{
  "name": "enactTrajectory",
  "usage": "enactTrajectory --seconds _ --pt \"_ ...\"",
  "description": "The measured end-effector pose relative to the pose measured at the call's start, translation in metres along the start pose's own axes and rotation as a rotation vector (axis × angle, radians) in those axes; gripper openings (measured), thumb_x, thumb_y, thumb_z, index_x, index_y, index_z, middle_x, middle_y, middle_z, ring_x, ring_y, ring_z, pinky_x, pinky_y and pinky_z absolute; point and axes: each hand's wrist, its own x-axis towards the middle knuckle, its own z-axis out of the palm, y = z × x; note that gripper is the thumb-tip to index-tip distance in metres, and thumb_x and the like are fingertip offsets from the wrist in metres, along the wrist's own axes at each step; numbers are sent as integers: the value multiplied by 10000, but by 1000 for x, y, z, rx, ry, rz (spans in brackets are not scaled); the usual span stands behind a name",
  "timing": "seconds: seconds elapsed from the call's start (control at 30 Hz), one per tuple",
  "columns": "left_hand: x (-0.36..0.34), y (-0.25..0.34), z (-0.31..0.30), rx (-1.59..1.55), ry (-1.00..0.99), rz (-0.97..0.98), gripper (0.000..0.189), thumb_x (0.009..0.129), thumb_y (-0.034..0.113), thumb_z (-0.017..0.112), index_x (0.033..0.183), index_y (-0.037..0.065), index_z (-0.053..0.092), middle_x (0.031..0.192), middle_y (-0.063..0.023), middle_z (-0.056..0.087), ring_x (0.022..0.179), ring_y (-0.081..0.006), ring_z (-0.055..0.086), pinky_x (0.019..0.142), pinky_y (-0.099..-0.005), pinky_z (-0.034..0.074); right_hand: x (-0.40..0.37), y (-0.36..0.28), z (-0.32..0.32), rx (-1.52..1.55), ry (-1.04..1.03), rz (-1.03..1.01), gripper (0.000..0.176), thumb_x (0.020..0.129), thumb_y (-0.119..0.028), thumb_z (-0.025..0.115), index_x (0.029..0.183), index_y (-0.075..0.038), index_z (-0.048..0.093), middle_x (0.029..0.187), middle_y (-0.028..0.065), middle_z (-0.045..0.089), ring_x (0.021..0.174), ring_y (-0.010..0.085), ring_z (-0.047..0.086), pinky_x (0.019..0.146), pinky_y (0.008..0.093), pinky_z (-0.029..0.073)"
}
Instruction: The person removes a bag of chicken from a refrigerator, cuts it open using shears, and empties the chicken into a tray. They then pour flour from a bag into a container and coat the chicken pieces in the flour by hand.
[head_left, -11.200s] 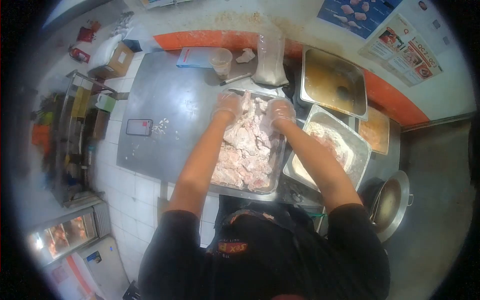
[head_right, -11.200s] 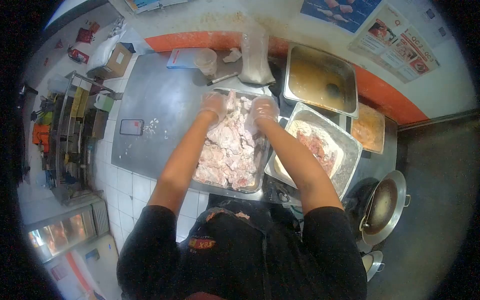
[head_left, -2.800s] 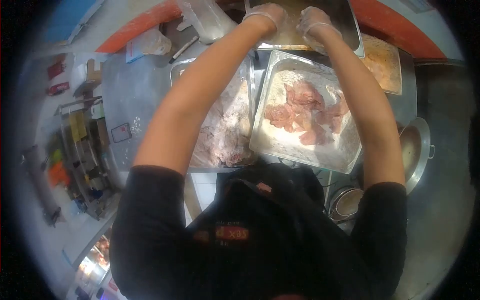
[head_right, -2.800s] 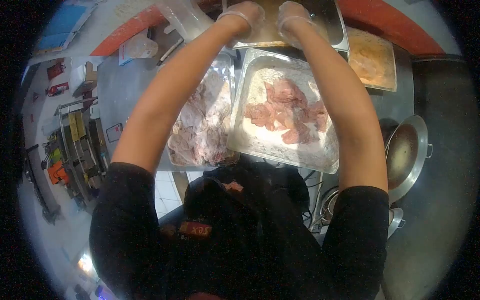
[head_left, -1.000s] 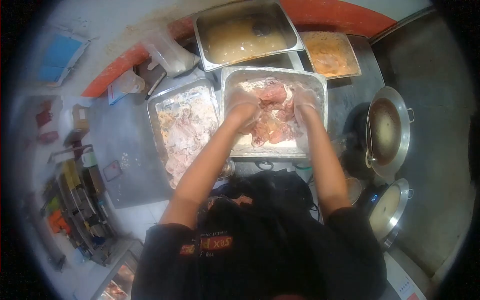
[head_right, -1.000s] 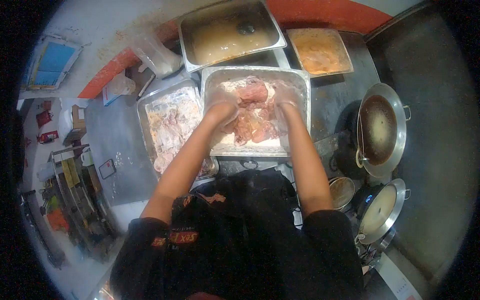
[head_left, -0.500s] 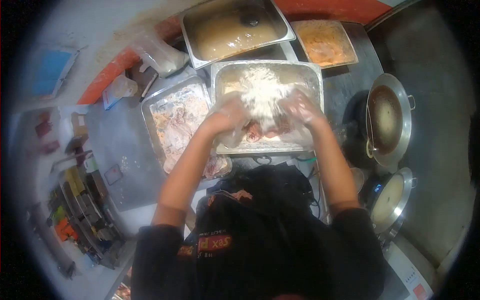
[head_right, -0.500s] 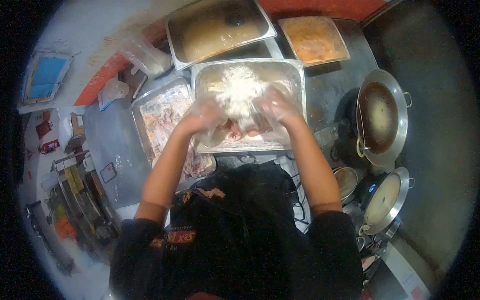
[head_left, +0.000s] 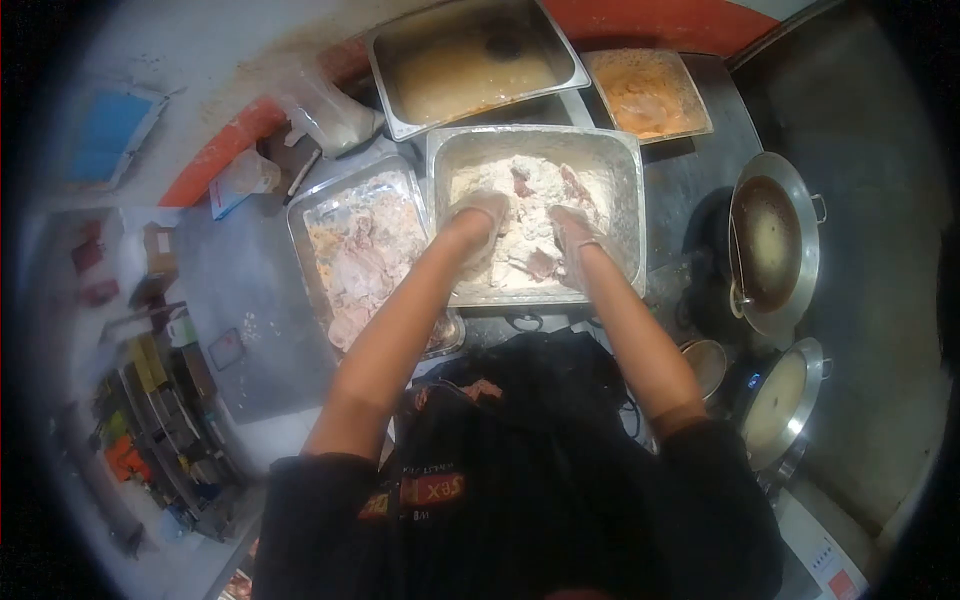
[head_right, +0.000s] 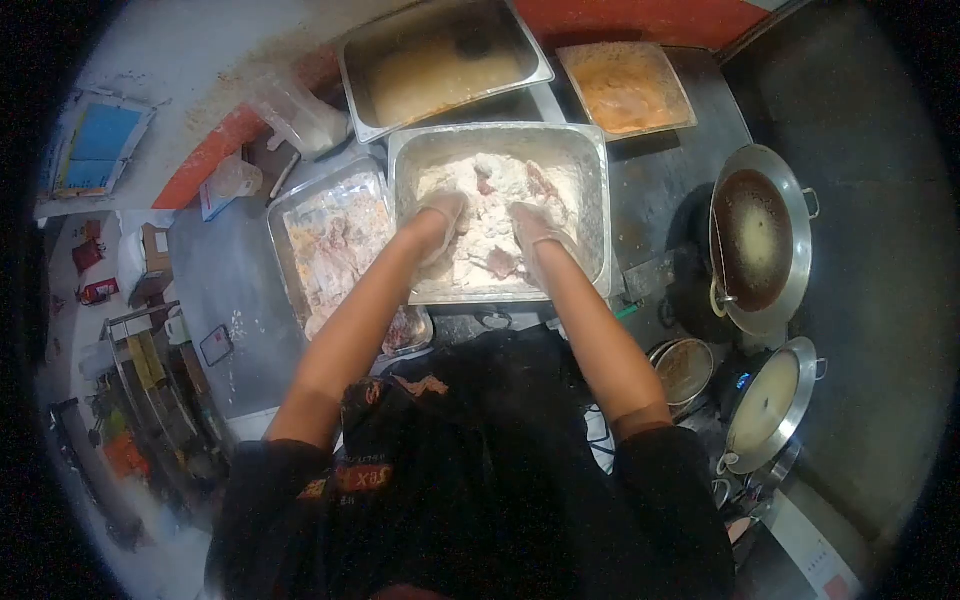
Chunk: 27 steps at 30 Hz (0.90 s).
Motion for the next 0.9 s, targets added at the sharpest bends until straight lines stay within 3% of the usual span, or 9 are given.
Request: enactTrajectory --seconds 0.3,0.37,0.43,0.47,0.6,0.67,0.7,0.77,0.9 --pt "-68 48 -7 -491 42 -125 129 767 143 528 765 30 592 699 -92 538 609 -207 528 586 -349 432 -57 -37 -3 265 64 -223 431 866 -246 552 1217 3 563 1089 157 619 992 221 582 868 354 442" --pt "-76 42 -17 -435 39 -108 119 753 136 556 772 28 602 704 -113 570 622 -237 551 630 -358 446 -79 -55 -26 -172 -74 -392 510 858 -363 553 1197 18 571 1123 224 607 996 288 591 877 369 441" --pt "-80 35 -27 1283 -99 566 152 733 165 593 778 22 619 739 -170 619 707 -304 590 723 -363 451 -64 -65 -47 -538 -34 -349 517 855 -443 518 1133 -17 615 1032 189 636 873 287 600 789 387 453" --pt "-79 21 -25 1284 -99 565 152 733 165 593 778 22 619 739 -170 619 707 -304 590 723 -363 451 -54 -71 -53 -905 3 -292 547 853 -523 483 1070 -52 660 940 154 665 751 285 608 701 404 465" --pt "-47 -58 5 850 53 842 123 759 159 566 735 51 619 712 -178 607 658 -327 577 674 -376 462 37 -30 -41 -909 192 -230 754 834 -653 404 1079 25 625 1004 214 652 781 352 604 743 444 451" --pt "-20 -72 25 -333 -112 -175 108 801 120 512 767 82 607 711 -128 582 640 -268 565 558 -374 444 70 -13 -21 -1054 551 -402 678 853 -605 450 1089 5 626 1080 225 632 903 351 609 748 449 447" --pt "-11 -71 32 -332 -108 -174 108 801 120 512 767 82 607 711 -128 582 640 -268 565 558 -374 444 70 -17 -20 -1053 550 -405 678 853 -605 450 1089 5 626 1080 225 632 903 351 609 748 449 447" --pt "8 -75 44 -486 126 -236 159 830 115 479 899 37 600 850 -95 571 736 -223 537 605 -331 437 63 -30 -20 -613 -20 -260 721 893 -591 365 1202 31 557 1259 236 539 1210 341 493 993 410 379" --pt "26 -103 33 -954 54 -285 125 836 115 456 838 61 569 755 -104 547 650 -211 545 487 -333 435 40 -42 -1 -558 -78 -189 671 902 -543 373 1250 10 528 1269 224 537 1212 337 492 997 408 378"
